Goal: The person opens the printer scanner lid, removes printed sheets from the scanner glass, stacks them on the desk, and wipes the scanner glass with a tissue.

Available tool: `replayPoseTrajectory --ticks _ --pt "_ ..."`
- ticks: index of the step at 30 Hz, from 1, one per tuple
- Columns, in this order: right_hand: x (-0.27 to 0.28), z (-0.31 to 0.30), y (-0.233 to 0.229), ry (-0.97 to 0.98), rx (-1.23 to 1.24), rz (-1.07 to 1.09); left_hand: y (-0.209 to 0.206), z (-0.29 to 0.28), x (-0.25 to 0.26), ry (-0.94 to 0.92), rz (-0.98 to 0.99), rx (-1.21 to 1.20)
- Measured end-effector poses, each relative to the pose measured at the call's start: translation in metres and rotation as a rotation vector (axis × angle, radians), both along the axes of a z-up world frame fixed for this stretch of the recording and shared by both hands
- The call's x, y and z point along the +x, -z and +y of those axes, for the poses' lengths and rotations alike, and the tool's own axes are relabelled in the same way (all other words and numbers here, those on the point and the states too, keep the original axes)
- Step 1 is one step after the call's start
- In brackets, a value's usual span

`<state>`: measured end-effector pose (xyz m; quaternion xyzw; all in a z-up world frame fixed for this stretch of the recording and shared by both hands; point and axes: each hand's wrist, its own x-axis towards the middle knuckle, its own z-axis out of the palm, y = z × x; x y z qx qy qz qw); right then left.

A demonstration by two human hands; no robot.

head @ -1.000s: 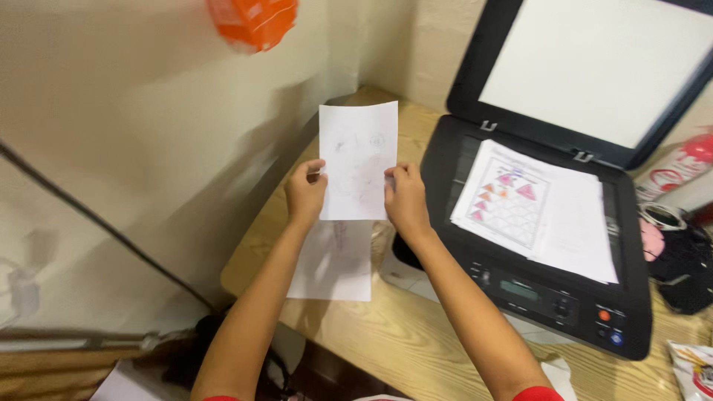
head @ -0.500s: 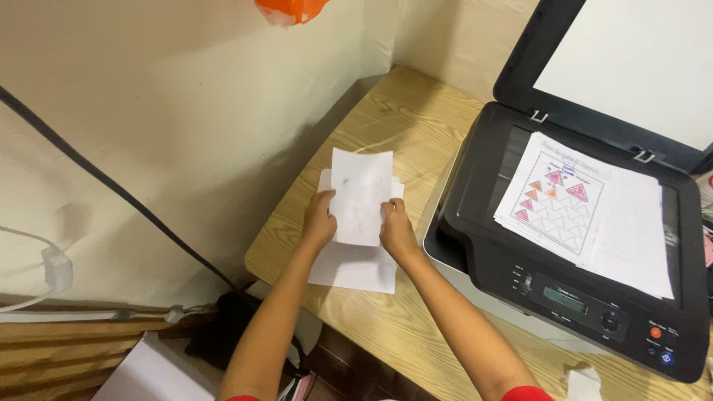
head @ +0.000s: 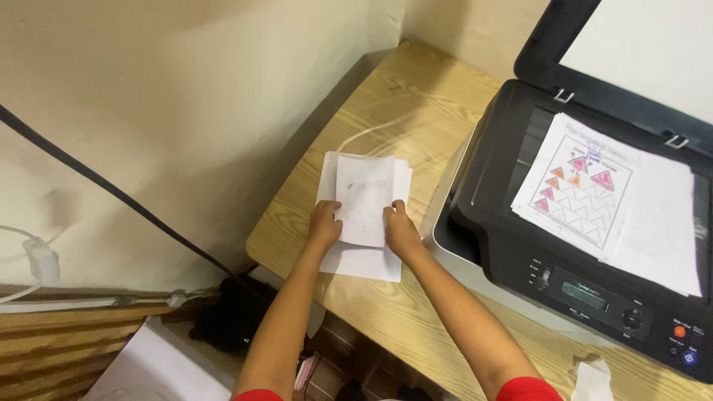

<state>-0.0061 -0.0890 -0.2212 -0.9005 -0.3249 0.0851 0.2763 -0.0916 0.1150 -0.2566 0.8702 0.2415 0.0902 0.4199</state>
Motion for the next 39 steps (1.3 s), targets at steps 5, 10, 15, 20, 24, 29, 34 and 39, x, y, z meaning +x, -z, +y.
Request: replayPoseTrajectory --ticks 5,10,15,20,24,29,34,39 --pt "-0.005 -0.002 0.011 -0.051 -0.101 -0.065 0.029 0.006 -0.007 0.051 -0.058 0.108" --pt "-0.023 0.003 -0.017 -0.054 0.009 -0.126 0.01 0.001 -0.003 0.055 0.028 0.233" --pt "-0.034 0.004 -0.102 0.009 0.408 -0.061 -0.07 -0.026 0.051 0.117 -0.273 0.215" --pt "-0.02 -0.036 -0.197 0.097 0.688 -0.29 -0.169 -0.095 0.115 0.217 -0.524 -0.011" --pt "0.021 -0.101 -0.232 0.315 0.638 -0.531 -0.22 -0.162 0.143 0.334 -0.649 -0.033" --pt "0.059 -0.205 -0.234 0.635 0.393 -0.479 -0.239 -0.234 0.148 0.48 -0.555 -0.033" --pt "0.067 -0.26 -0.22 0.857 0.077 -0.147 -0.234 -0.274 0.159 0.501 -0.497 0.014" --pt "0.065 -0.276 -0.213 0.883 0.004 -0.073 -0.232 -0.289 0.173 0.447 -0.356 -0.005"
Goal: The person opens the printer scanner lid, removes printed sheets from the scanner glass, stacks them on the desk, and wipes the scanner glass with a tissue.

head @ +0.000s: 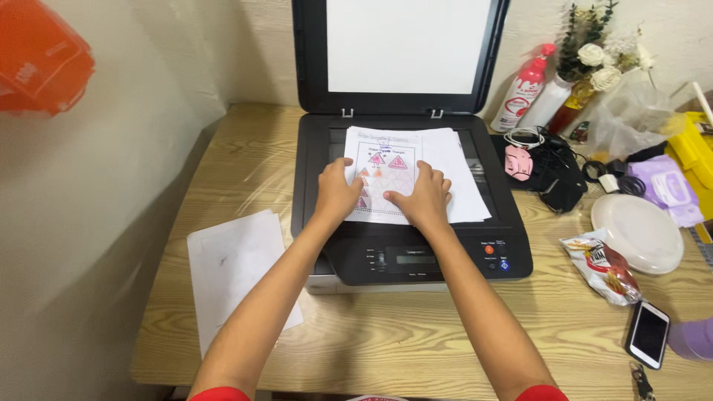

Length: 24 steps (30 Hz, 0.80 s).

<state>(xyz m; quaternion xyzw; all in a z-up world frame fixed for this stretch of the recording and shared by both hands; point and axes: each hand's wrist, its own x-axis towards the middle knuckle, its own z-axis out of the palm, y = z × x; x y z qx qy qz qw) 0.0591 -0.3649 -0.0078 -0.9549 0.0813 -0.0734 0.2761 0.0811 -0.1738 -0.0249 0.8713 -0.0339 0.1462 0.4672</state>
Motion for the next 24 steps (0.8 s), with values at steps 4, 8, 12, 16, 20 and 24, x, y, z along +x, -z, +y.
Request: replayPoseTrajectory --ticks 4,8,12,16,20,24 --pt "0.005 -0.006 -0.006 0.023 0.065 -0.01 -0.001 -0.006 0.006 -0.004 0.048 -0.06" --pt "0.004 -0.014 -0.01 0.028 0.263 -0.197 0.003 -0.011 0.009 -0.009 0.01 -0.116" --pt "0.008 -0.02 -0.012 0.055 0.442 -0.262 0.007 -0.013 0.012 -0.007 -0.009 -0.152" --pt "0.016 -0.029 -0.011 0.047 0.518 -0.331 0.005 -0.013 0.014 -0.024 -0.01 -0.135" --pt "0.022 -0.038 -0.006 0.076 0.528 -0.309 0.002 -0.012 0.013 -0.031 0.047 -0.136" --pt "0.026 -0.043 -0.003 0.027 0.328 -0.474 0.0 -0.013 0.013 -0.039 0.096 -0.115"
